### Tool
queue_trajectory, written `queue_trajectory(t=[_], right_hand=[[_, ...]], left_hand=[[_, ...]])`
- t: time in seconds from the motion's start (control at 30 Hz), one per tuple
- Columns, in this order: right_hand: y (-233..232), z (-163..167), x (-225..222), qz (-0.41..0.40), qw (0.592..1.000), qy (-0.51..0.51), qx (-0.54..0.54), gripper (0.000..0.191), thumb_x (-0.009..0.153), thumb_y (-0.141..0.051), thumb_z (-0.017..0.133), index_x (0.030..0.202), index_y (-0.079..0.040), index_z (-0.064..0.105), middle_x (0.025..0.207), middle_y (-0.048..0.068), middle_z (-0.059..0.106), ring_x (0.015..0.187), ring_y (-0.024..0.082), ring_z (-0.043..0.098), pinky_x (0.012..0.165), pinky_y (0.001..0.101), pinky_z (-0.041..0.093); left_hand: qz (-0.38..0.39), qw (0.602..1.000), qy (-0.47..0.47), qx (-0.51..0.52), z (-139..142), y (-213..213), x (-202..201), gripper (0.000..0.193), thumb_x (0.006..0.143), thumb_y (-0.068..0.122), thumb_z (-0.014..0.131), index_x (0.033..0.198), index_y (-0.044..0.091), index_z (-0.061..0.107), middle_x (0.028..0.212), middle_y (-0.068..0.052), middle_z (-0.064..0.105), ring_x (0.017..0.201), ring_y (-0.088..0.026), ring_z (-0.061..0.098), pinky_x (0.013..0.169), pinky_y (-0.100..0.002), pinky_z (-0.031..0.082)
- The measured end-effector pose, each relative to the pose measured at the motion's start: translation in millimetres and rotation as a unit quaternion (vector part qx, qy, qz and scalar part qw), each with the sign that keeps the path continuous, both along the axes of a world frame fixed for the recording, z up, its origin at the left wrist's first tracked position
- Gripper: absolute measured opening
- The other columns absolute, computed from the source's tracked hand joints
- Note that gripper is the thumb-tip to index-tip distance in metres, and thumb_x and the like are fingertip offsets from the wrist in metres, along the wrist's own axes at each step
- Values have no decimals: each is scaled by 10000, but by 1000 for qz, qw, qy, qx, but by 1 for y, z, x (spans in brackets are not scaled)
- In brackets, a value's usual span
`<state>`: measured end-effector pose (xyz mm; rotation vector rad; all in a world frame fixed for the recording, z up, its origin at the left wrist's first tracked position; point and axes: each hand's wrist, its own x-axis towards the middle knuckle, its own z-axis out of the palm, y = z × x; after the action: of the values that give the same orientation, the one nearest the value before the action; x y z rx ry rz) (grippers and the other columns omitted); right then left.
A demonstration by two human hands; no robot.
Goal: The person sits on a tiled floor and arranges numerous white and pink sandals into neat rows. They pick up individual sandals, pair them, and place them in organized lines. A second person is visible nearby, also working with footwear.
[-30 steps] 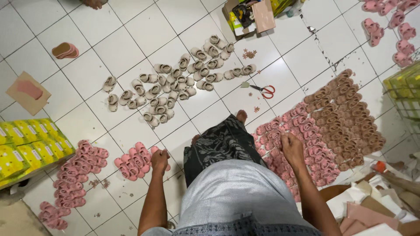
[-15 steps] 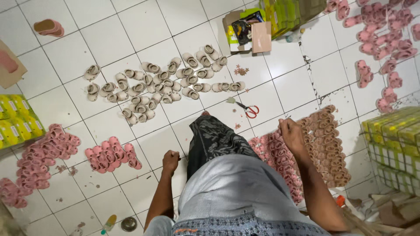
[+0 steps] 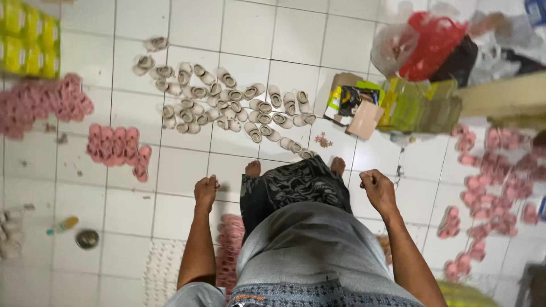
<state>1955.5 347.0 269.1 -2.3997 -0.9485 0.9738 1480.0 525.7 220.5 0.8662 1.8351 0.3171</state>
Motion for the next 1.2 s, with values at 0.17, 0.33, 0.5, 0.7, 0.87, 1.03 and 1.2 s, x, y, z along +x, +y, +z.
queue_trajectory(t=[0.17, 0.33, 0.5, 0.7, 0.87, 1.03, 1.2], right_hand=[[57, -38, 137, 136, 987, 88, -6, 250, 1014, -226, 647, 1068, 11, 705, 800, 116, 725, 715, 148, 663, 671, 297, 537], [99, -59, 211, 244, 963, 117, -13, 223, 984, -181, 641, 1129, -31, 716, 861, 66, 717, 712, 113, 627, 641, 281, 523], [118, -80, 222, 349, 934, 73, 6, 240, 992, -215, 673, 1105, -9, 723, 857, 63, 726, 736, 115, 639, 685, 278, 511], [109, -117, 181, 529, 848, 31, -13, 268, 965, -275, 709, 1080, -34, 737, 888, 134, 744, 793, 213, 699, 718, 340, 537], [112, -229, 101, 625, 776, 77, -27, 317, 930, -274, 679, 1155, -51, 709, 963, 175, 754, 850, 305, 739, 761, 392, 576], [118, -367, 29, 767, 627, 50, -130, 480, 970, -309, 621, 1388, -85, 550, 1073, 197, 738, 982, 347, 723, 862, 447, 566], [131, -461, -2, 881, 456, -57, -114, 706, 942, -431, 602, 1542, -138, 369, 1182, 214, 669, 1077, 407, 649, 901, 528, 521]], left_hand=[[174, 981, 77, -40, -16, -112, 72, 310, 994, 292, 621, 787, 61, 616, 738, -90, 676, 626, -198, 608, 612, -374, 508], [222, 974, 37, -9, -36, -216, 168, 454, 1052, 339, 665, 781, -22, 615, 722, -159, 615, 603, -204, 545, 601, -400, 475], [265, 960, 13, 89, -74, -266, 247, 222, 919, 278, 637, 890, 63, 686, 793, -83, 732, 739, -207, 718, 701, -366, 549], [201, 977, 9, 71, -131, -291, 320, 314, 951, 378, 597, 945, 72, 670, 917, -151, 695, 907, -341, 684, 810, -463, 533], [130, 985, 68, 86, -219, -265, 337, 230, 1013, 294, 521, 1035, 109, 655, 1052, -150, 663, 1021, -377, 628, 888, -525, 485], [1, 977, 170, 133, -368, -209, 345, 224, 990, 165, 539, 1180, 88, 629, 1233, -190, 612, 1154, -400, 594, 956, -542, 482], [-154, 889, 332, 274, -476, -142, 346, 373, 919, 112, 630, 1290, 80, 648, 1626, -236, 318, 1398, -410, 426, 1109, -538, 425]])
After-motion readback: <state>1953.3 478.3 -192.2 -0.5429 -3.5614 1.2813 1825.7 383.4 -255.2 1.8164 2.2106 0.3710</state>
